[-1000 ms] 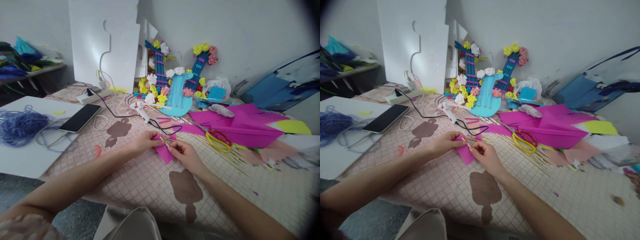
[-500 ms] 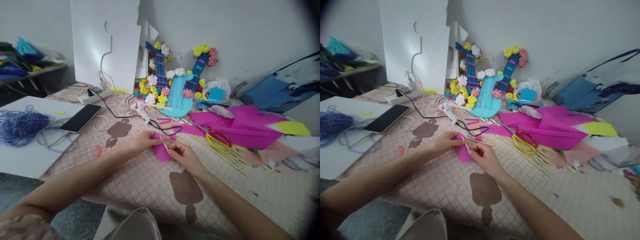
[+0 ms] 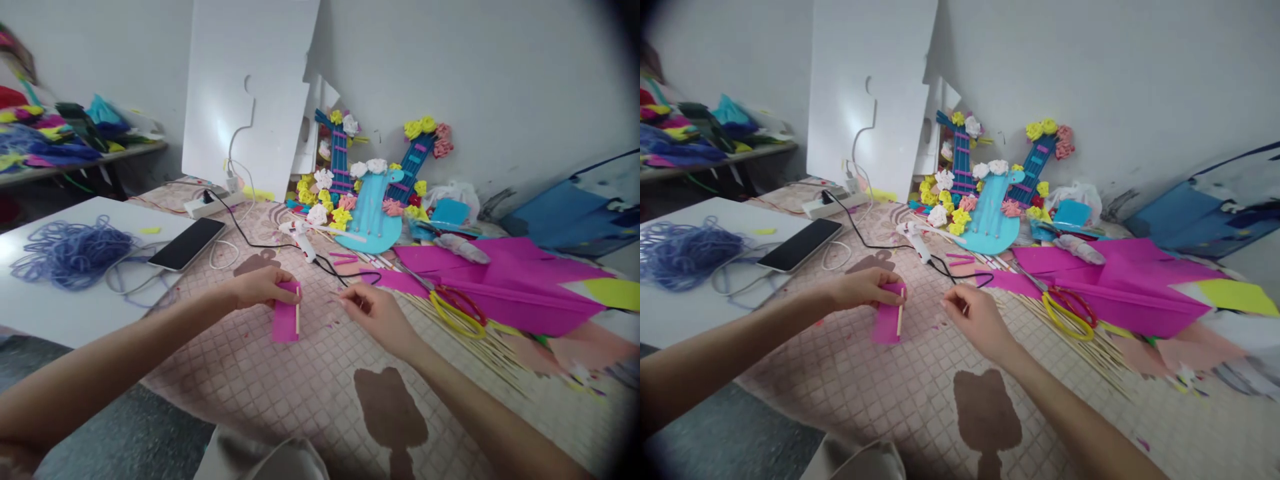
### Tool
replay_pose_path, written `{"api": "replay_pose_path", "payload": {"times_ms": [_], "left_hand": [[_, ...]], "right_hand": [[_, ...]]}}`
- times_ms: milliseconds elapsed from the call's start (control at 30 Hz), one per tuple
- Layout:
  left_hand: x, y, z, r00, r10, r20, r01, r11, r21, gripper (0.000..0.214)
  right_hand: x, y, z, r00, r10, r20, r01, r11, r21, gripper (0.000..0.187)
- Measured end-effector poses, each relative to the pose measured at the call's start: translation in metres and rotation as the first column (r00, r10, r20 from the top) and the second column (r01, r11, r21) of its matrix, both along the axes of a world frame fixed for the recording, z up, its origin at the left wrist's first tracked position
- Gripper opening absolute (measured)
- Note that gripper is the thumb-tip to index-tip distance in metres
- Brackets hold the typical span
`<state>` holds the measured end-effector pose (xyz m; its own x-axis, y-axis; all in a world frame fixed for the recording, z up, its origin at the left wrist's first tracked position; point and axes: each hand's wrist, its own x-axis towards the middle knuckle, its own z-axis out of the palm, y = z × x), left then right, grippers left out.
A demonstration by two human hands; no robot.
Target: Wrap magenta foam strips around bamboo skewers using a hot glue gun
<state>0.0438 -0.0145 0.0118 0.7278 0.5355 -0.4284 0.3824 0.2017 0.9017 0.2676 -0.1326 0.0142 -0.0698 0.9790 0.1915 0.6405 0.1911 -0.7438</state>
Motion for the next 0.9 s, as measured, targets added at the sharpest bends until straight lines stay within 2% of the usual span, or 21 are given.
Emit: {"api": "replay_pose_path", "payload": {"times_ms": [100,233,333,467,567,667,767,900], "left_hand": [[-0.016,0.014,-0.001,0.994,-0.041,-0.099,0.055,0.989,0.136,0.029],[-0.022,0.024,0.0,0.971,-0.115,-0.211,0.178,0.934,0.31,0.024],[-0.021,0.024,0.005,0.955,-0.141,-0.261,0.225,0.919,0.324,0.023],[-0.022,0.026,0.008,0.925,-0.177,-0.338,0.294,0.894,0.337,0.026],[-0.023,0.03,0.001,0.931,-0.187,-0.315,0.299,0.884,0.358,0.028],[-0.023,0.032,-0.008,0.951,-0.178,-0.254,0.271,0.875,0.401,0.031],[-0.022,0.029,-0.011,0.959,-0.145,-0.242,0.25,0.834,0.491,0.03],[-0.022,0.025,-0.012,0.966,-0.106,-0.238,0.236,0.741,0.629,0.025]], "right_hand": [[-0.003,0.045,0.002,0.994,-0.023,0.111,0.011,0.994,0.106,0.011],[-0.012,0.11,-0.009,0.98,-0.064,0.186,0.041,0.991,0.124,0.029],[-0.021,0.144,-0.018,0.98,-0.045,0.196,0.026,0.994,0.103,0.033],[-0.033,0.168,-0.023,0.985,-0.008,0.171,-0.006,0.997,0.079,0.02],[-0.039,0.17,-0.017,0.99,-0.038,0.134,0.024,0.995,0.1,0.017],[-0.037,0.156,0.001,0.994,-0.094,0.063,0.083,0.984,0.156,0.022],[-0.026,0.125,0.024,0.986,-0.148,-0.079,0.162,0.962,0.221,0.022],[-0.008,0.07,0.043,0.98,-0.188,-0.067,0.196,0.97,0.142,0.025]]}}
